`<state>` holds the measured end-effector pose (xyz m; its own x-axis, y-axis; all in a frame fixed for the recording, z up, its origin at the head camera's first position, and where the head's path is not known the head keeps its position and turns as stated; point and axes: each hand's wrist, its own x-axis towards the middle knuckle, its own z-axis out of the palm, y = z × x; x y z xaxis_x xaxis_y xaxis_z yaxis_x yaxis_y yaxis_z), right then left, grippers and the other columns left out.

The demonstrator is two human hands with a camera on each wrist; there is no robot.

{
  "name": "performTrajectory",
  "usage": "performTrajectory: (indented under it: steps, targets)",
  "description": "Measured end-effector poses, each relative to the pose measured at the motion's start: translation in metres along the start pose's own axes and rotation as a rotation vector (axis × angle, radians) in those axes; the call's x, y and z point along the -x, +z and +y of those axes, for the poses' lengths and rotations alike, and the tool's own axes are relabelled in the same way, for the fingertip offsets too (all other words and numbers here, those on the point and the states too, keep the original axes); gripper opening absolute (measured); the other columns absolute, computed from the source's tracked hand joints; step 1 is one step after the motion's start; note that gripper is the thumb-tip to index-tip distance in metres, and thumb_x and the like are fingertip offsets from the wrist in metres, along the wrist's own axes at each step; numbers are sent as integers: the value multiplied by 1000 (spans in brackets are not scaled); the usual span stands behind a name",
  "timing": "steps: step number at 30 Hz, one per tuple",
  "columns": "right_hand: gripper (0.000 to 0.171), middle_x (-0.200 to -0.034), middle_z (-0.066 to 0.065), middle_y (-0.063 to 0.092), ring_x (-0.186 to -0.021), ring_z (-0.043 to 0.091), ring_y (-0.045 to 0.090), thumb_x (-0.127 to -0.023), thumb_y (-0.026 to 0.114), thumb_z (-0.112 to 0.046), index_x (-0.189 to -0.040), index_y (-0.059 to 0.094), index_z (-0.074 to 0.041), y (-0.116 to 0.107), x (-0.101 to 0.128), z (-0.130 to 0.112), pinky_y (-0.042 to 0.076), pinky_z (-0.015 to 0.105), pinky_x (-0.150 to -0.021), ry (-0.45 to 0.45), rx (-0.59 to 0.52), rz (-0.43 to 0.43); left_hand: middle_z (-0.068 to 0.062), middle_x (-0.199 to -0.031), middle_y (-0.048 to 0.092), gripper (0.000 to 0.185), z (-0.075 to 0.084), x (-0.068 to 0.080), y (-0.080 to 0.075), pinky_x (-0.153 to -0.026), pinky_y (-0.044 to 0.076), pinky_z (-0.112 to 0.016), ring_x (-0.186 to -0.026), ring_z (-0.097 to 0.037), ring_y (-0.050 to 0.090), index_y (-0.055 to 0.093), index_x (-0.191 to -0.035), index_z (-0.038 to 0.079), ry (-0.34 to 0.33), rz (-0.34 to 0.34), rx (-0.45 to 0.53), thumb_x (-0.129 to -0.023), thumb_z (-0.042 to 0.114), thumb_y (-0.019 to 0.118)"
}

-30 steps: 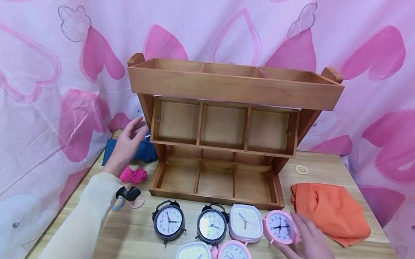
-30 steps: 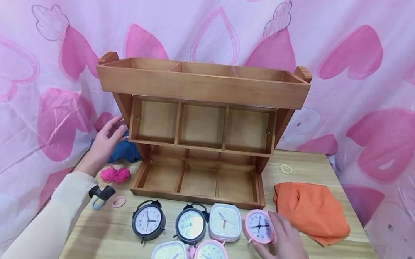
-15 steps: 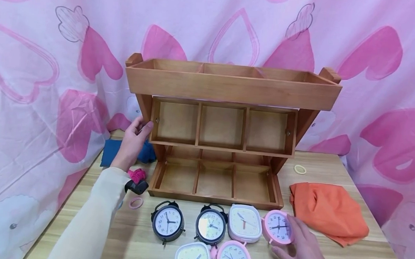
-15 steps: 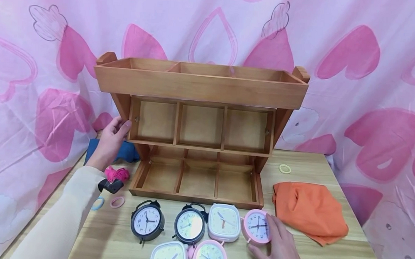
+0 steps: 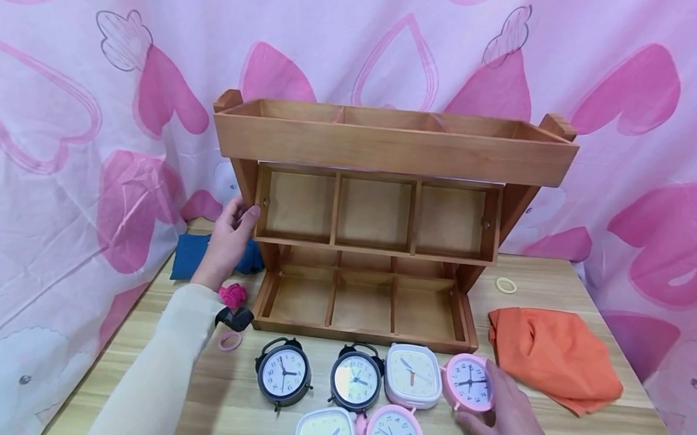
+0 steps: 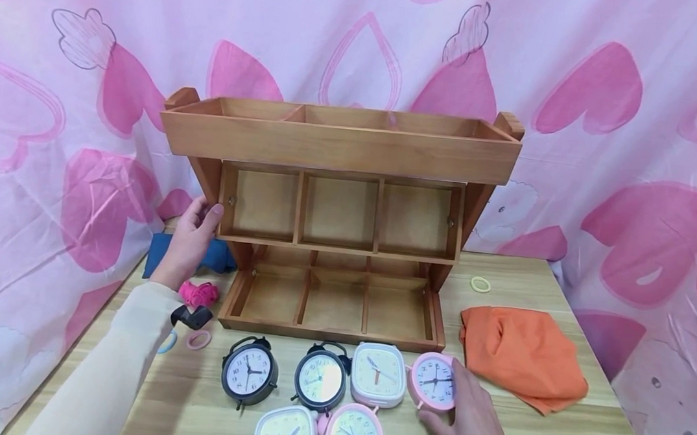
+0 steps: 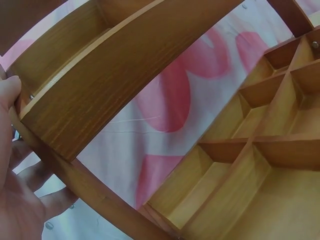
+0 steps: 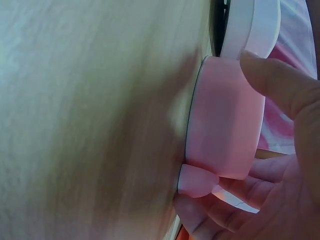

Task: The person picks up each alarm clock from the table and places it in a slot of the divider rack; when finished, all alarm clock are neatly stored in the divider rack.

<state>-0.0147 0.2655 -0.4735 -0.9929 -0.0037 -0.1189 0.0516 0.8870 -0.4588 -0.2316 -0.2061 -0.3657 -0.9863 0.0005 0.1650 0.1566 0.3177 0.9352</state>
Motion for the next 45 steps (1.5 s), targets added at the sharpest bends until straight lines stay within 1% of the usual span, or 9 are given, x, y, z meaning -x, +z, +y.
performTrajectory:
  steps: [4, 17, 21, 24, 31, 35, 40, 42, 45]
  targets:
    - [119, -146, 31, 39, -126, 46, 45, -71, 76, -67, -150, 25, 7, -1, -2, 0, 40, 69, -99, 22, -5, -13, -12, -154, 39, 68, 0, 0, 2, -116, 33, -52, -143, -31, 37, 29, -154, 17, 4, 13, 7, -99, 56, 45]
    - [106, -135, 31, 50, -118, 45, 52, -72, 81, -57, -143, 36, 8, 2, -3, -2, 45, 65, -95, -12, 20, 71, -10, -156, 36, 69, -2, 1, 3, -117, 32, -52, -144, -31, 35, 26, -155, 19, -9, 21, 3, -100, 55, 45]
    - [100, -127, 26, 56, -112, 40, 57, -68, 85, -54, -138, 43, 5, 3, -3, -2, 48, 61, -92, -12, 8, 106, -10, -157, 35, 71, -1, 2, 4, -116, 33, -52, -145, -32, 34, 26, -155, 20, -13, 18, -8, -99, 57, 45]
    - [99, -123, 23, 58, -108, 36, 59, -66, 86, -54, -135, 46, 4, 2, -4, -3, 50, 57, -91, 20, -4, 109, -11, -157, 35, 71, -1, 3, 3, -116, 33, -53, -145, -32, 34, 25, -155, 19, -11, 18, -11, -99, 57, 44]
    - [111, -126, 27, 55, -106, 37, 58, -64, 83, -63, -137, 40, 8, -17, 0, -6, 50, 59, -91, 117, -22, 45, -10, -157, 36, 71, -1, 3, 3, -116, 33, -53, -144, -32, 35, 26, -155, 20, -16, 28, -26, -98, 59, 44]
    - [105, -125, 27, 57, -105, 38, 59, -66, 85, -57, -137, 41, 8, -30, 1, -9, 51, 60, -89, 41, -21, 117, -11, -156, 37, 69, -1, 2, 3, -116, 33, -52, -144, -31, 36, 27, -155, 19, -13, 32, -16, -99, 57, 44]
    - [92, -116, 17, 63, -99, 30, 61, -64, 90, -48, -131, 51, 3, -40, -5, -20, 53, 39, -81, -111, -37, 280, -11, -154, 39, 68, -3, 1, 4, -117, 33, -51, -142, -31, 37, 29, -154, 19, -4, 33, 8, -99, 56, 45]
    - [91, -115, 16, 63, -100, 29, 61, -64, 90, -49, -130, 52, 2, -44, -9, -26, 53, 39, -81, -131, -39, 307, -11, -154, 39, 68, -3, 1, 4, -116, 33, -51, -142, -31, 37, 29, -154, 19, -7, 32, 4, -99, 56, 45]
    - [94, -118, 18, 60, -103, 31, 60, -66, 87, -52, -132, 48, 3, -49, -17, -38, 54, 48, -85, -91, -33, 257, -10, -155, 38, 69, -4, 1, 4, -116, 33, -52, -142, -31, 37, 28, -154, 20, -13, 32, -2, -98, 58, 45]
